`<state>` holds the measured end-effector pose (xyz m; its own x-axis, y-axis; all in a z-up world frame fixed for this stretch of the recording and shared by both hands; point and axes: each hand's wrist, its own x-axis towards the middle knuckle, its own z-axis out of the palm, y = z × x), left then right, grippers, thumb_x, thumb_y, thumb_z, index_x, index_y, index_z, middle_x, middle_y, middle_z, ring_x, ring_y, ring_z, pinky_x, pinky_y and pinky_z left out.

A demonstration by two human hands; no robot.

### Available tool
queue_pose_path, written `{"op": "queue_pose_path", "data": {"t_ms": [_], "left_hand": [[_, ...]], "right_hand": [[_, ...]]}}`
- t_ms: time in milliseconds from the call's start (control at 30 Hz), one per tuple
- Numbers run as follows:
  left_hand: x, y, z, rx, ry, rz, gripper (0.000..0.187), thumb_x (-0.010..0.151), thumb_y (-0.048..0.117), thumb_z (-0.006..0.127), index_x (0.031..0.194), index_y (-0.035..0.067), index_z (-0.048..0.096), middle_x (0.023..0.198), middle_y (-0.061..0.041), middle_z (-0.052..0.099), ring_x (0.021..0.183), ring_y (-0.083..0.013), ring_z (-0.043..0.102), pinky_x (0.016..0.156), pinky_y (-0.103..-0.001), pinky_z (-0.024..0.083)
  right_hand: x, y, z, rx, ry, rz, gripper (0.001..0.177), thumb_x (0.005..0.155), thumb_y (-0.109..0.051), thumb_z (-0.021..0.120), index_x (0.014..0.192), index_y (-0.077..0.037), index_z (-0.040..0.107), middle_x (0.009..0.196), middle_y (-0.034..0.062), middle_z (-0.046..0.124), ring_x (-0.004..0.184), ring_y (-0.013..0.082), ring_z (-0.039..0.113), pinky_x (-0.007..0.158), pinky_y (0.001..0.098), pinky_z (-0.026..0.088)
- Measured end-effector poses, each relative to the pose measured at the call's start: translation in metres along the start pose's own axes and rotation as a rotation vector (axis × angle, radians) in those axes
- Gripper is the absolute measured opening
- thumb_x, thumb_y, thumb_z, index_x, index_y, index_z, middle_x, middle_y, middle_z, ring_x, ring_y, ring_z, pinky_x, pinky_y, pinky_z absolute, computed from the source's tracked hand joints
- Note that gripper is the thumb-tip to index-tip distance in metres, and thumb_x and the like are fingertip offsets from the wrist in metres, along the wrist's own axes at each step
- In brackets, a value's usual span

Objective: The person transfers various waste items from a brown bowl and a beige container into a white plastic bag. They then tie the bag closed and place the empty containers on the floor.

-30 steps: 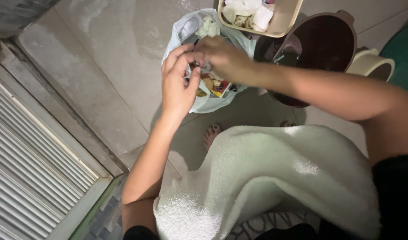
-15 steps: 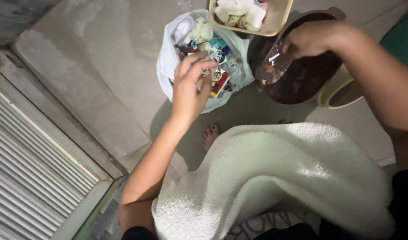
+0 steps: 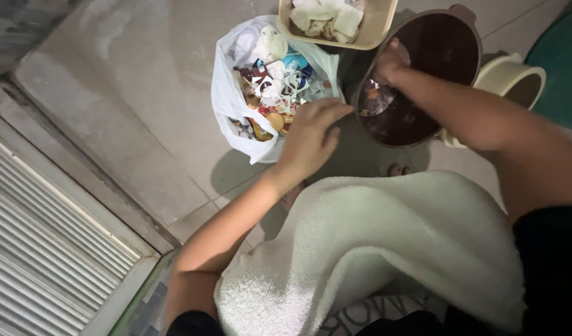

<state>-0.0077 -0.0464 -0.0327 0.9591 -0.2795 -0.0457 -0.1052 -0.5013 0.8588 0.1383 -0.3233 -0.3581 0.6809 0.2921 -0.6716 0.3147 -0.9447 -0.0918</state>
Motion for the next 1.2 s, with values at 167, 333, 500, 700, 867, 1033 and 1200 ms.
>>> {"op": "queue_pose_path", "data": {"t_ms": [167,333,500,700,867,1033,1200], "left_hand": [[-0.001,-0.008,0.028,0.078,-0.220,0.045,0.066,0.085,0.012,0.072,0.148,0.008,0.050,0.157,-0.016,0.043,0.131,-0.0397,0.050,0.111,-0.046,0.044],[-0.005,-0.015,0.038,0.179,-0.320,0.031,0.080,0.083,0.015,0.074,0.153,0.000,0.038,0.165,-0.018,0.029,0.132,-0.0370,0.050,0.102,-0.043,0.050],[-0.006,-0.014,0.043,0.245,-0.300,0.046,0.086,0.081,0.018,0.076,0.154,0.000,0.034,0.166,-0.017,0.024,0.135,-0.0355,0.048,0.101,-0.044,0.051],[-0.009,-0.016,0.043,0.229,-0.321,0.041,0.088,0.081,0.017,0.076,0.155,0.000,0.032,0.167,-0.017,0.022,0.136,-0.0361,0.047,0.103,-0.044,0.050],[-0.010,-0.018,0.044,0.170,-0.315,0.034,0.090,0.079,0.016,0.076,0.155,0.001,0.032,0.167,-0.018,0.022,0.137,-0.0381,0.046,0.107,-0.044,0.046],[-0.009,-0.016,0.033,0.120,-0.218,0.042,0.070,0.084,0.014,0.075,0.148,0.009,0.049,0.163,-0.018,0.033,0.138,-0.0401,0.046,0.115,-0.046,0.040],[-0.005,-0.007,0.000,0.069,-0.060,-0.023,0.053,0.088,0.011,0.072,0.140,0.014,0.059,0.158,-0.018,0.041,0.139,-0.0398,0.046,0.117,-0.047,0.039]], "right_hand": [[-0.001,-0.015,0.008,0.028,0.008,0.059,0.053,0.083,-0.013,0.073,0.134,-0.001,0.064,0.135,0.0191,0.062,0.128,0.0308,0.055,0.109,0.0382,0.039],[-0.006,-0.021,0.021,0.071,-0.065,-0.001,0.052,0.082,-0.014,0.075,0.132,0.000,0.065,0.130,0.0192,0.064,0.123,0.0312,0.057,0.104,0.0392,0.042],[-0.020,-0.045,0.036,0.119,-0.143,-0.093,0.051,0.082,-0.016,0.077,0.130,0.001,0.065,0.126,0.0194,0.066,0.117,0.0316,0.060,0.099,0.0402,0.046],[-0.030,-0.056,0.042,0.141,-0.179,-0.119,0.051,0.082,-0.017,0.080,0.127,0.003,0.066,0.120,0.0196,0.067,0.111,0.0320,0.063,0.094,0.0414,0.049],[-0.023,-0.041,0.036,0.146,-0.212,-0.113,0.050,0.082,-0.019,0.082,0.125,0.004,0.067,0.116,0.0198,0.069,0.106,0.0324,0.066,0.089,0.0424,0.053],[-0.020,-0.016,0.006,0.162,-0.220,-0.038,0.050,0.082,-0.020,0.084,0.123,0.005,0.068,0.111,0.0200,0.071,0.100,0.0327,0.069,0.085,0.0434,0.056],[-0.052,-0.002,-0.072,0.305,-0.196,0.119,0.051,0.082,-0.022,0.086,0.120,0.006,0.068,0.107,0.0201,0.072,0.095,0.0331,0.071,0.080,0.0444,0.059]]}}
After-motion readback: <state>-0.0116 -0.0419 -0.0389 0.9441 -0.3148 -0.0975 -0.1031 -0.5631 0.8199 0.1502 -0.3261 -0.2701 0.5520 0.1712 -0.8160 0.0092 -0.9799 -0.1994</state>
